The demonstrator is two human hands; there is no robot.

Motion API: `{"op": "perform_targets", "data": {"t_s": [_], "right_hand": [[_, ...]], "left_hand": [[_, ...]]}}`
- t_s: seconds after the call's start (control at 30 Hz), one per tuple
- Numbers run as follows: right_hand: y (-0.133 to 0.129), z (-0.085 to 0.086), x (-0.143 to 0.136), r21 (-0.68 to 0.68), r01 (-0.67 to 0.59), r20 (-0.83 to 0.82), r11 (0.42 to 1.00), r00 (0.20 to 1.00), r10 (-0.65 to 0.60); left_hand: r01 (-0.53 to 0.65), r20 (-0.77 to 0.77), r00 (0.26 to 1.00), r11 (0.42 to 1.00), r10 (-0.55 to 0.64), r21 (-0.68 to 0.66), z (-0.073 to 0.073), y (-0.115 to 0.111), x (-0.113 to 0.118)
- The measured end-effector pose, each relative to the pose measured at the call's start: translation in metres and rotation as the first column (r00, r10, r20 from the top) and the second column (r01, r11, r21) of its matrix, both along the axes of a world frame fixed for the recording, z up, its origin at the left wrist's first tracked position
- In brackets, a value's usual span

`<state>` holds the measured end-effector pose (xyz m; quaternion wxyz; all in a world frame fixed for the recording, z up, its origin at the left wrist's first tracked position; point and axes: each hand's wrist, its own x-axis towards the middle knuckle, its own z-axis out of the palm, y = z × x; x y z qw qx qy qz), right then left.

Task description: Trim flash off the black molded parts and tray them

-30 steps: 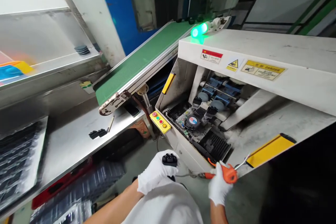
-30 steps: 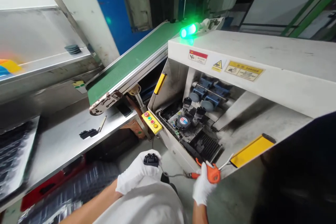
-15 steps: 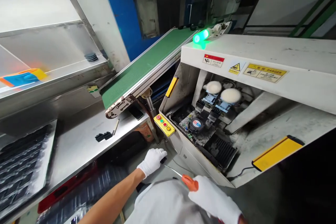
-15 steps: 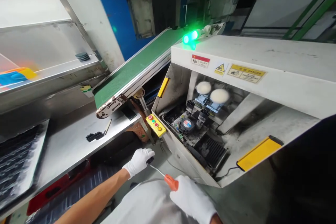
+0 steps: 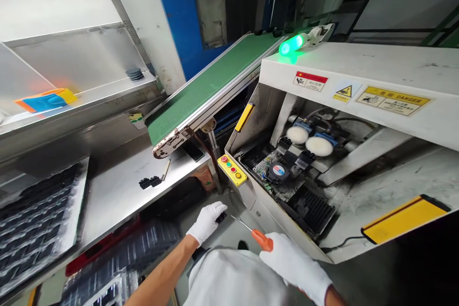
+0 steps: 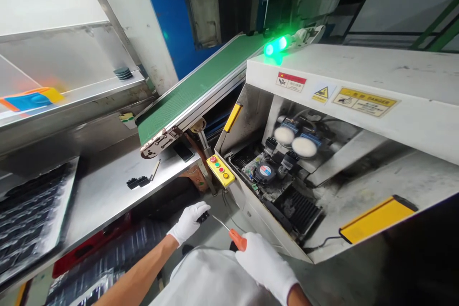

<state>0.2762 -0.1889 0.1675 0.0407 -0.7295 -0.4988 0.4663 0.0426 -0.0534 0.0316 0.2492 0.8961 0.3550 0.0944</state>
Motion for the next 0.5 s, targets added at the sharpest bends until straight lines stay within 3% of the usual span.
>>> {"op": "perform_targets", "data": {"t_s": [0.23, 0.33, 0.5], "right_hand": [[0.005, 0.005, -0.004, -0.027, -0.015, -0.048, 1.000, 0.999, 0.013], [0.006, 0.005, -0.005, -0.055, 0.010, -0.071, 0.998, 0.997, -0.014], [0.007, 0.001, -0.010, 0.022, -0.049, -0.041, 0.999, 0.998, 0.050]], "left_hand": [[-0.129, 0.180, 0.971, 0.979, 0.158, -0.160, -0.007, 0.004, -0.006], [-0.199, 0.230, 0.938, 0.948, 0.258, -0.250, -0.004, 0.001, -0.005], [-0.269, 0.290, 0.868, 0.873, 0.402, -0.407, 0.003, -0.001, -0.007]]}}
